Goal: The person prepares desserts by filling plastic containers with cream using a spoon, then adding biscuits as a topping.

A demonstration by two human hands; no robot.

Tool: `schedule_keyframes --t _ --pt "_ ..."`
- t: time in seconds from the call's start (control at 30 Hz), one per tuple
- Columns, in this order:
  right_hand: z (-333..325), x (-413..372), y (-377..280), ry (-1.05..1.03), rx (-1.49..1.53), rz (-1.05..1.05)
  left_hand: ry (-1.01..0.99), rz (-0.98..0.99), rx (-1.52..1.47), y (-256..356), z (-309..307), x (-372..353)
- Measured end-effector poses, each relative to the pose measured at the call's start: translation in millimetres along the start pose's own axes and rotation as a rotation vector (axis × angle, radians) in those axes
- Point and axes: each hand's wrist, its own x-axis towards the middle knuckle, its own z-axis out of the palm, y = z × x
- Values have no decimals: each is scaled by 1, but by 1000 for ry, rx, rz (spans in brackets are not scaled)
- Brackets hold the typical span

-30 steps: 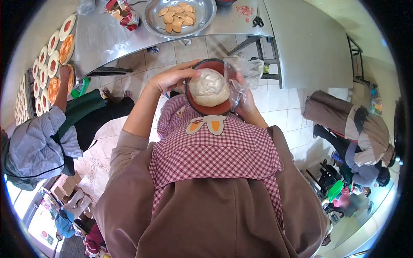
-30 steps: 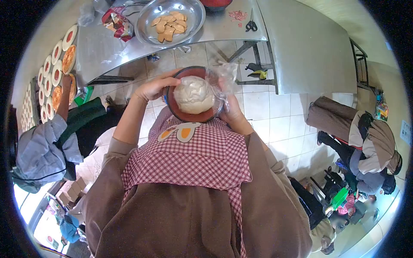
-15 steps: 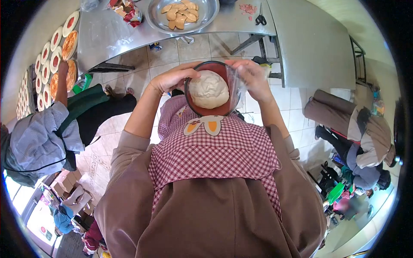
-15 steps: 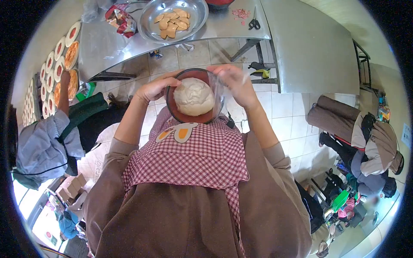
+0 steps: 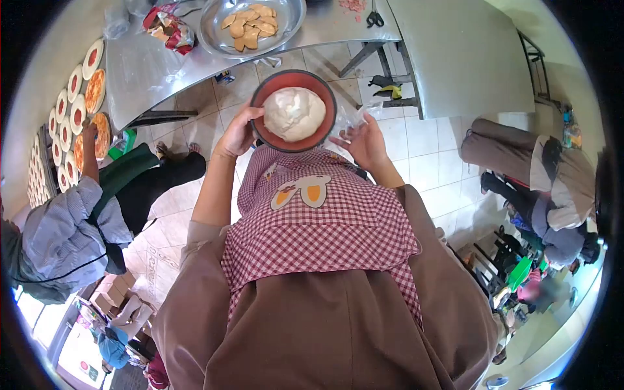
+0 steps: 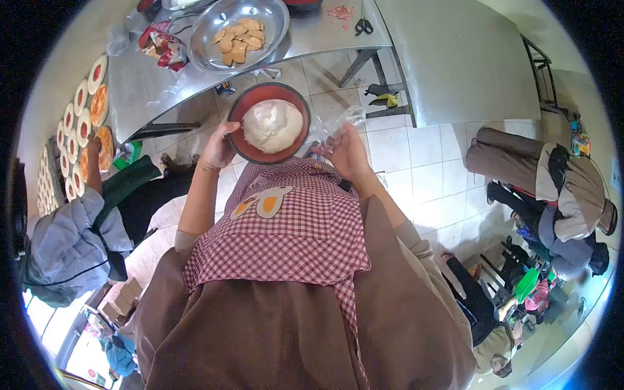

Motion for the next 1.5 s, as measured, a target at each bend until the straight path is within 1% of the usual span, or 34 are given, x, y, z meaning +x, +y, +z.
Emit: schedule_keyframes --t 0.03,0.07,0.1,0.17,0.2,0.23,0.3,0.33,0.37,0.43,0.47,0.5,0.57,0.6,0.67,0.7,0.77,0.8,0.83,0.9,0.97,1.03,1.1,1.13,1.2,1.23,1.3,1.33,1.4,1.43,1.5 --pt "2 -3 1 8 -34 8 65 71 -74 1 6 -2" --pt "19 -13 0 49 -132 -31 84 110 -127 -6 -3 2" --pt "8 -11 2 51 -127 -35 80 107 -123 -10 -12 4" --pt "-42 0 14 126 -332 46 160 174 -166 -14 -23 6" --pt "-74 11 22 198 -397 116 157 218 -180 -11 -22 5" --pt "-82 11 23 199 -396 116 156 217 -180 -9 -22 4" --pt "-100 7 26 238 -773 156 203 228 -242 -9 -24 1" --pt "-102 4 28 305 -925 146 193 233 -268 -7 -23 1" --pt "-111 3 29 306 -926 149 194 231 -270 -6 -23 0" --pt "-138 6 33 -28 -1456 -119 247 255 -286 -4 -22 -3" --pt "-144 9 31 -140 -1315 10 298 261 -299 -5 -22 -3" --pt "-149 11 31 -141 -1316 13 300 260 -300 -6 -23 -4" --pt "-147 15 30 -142 -1061 129 287 261 -309 -5 -25 -5" --pt "-146 16 29 -140 -1060 128 285 260 -309 -5 -25 -5" --pt "-145 24 25 -379 -1414 -79 223 286 -312 -2 -22 -3" --pt "-144 26 28 -377 -1416 -82 219 287 -313 -1 -24 -1" --pt "-146 28 41 57 -1360 -87 288 247 -332 -1 -27 3" --pt "-155 40 45 138 -1279 -135 273 245 -313 1 -27 6" --pt "-164 52 40 141 -1276 -138 269 244 -310 4 -25 9" --pt "-172 77 26 210 -1150 -265 248 187 -314 11 -22 15" --pt "-151 103 0 457 -546 -131 201 163 -300 17 -24 25" --pt "-163 138 -25 463 -852 -291 179 147 -202 28 -17 37" --pt "-112 146 -64 683 -268 -156 119 129 -207 42 -11 44" --pt "-109 159 -77 692 -259 -165 96 109 -171 49 -11 50" --pt "-107 181 -98 764 -248 -436 38 99 -138 58 -13 61" --pt "-80 171 -110 761 -192 -389 28 99 -132 65 -14 66" --pt "-65 172 -121 725 -197 -407 -6 47 -110 77 -17 71" --pt "-72 179 -124 725 -193 -417 -47 47 -94 85 -17 74" --pt "-96 203 -121 706 -579 -621 -55 40 -75 100 -17 78" --pt "-77 202 -118 706 -579 -627 -55 28 -60 105 -18 81" --pt "-13 181 -98 650 -401 -502 -62 16 -93 113 -26 88"
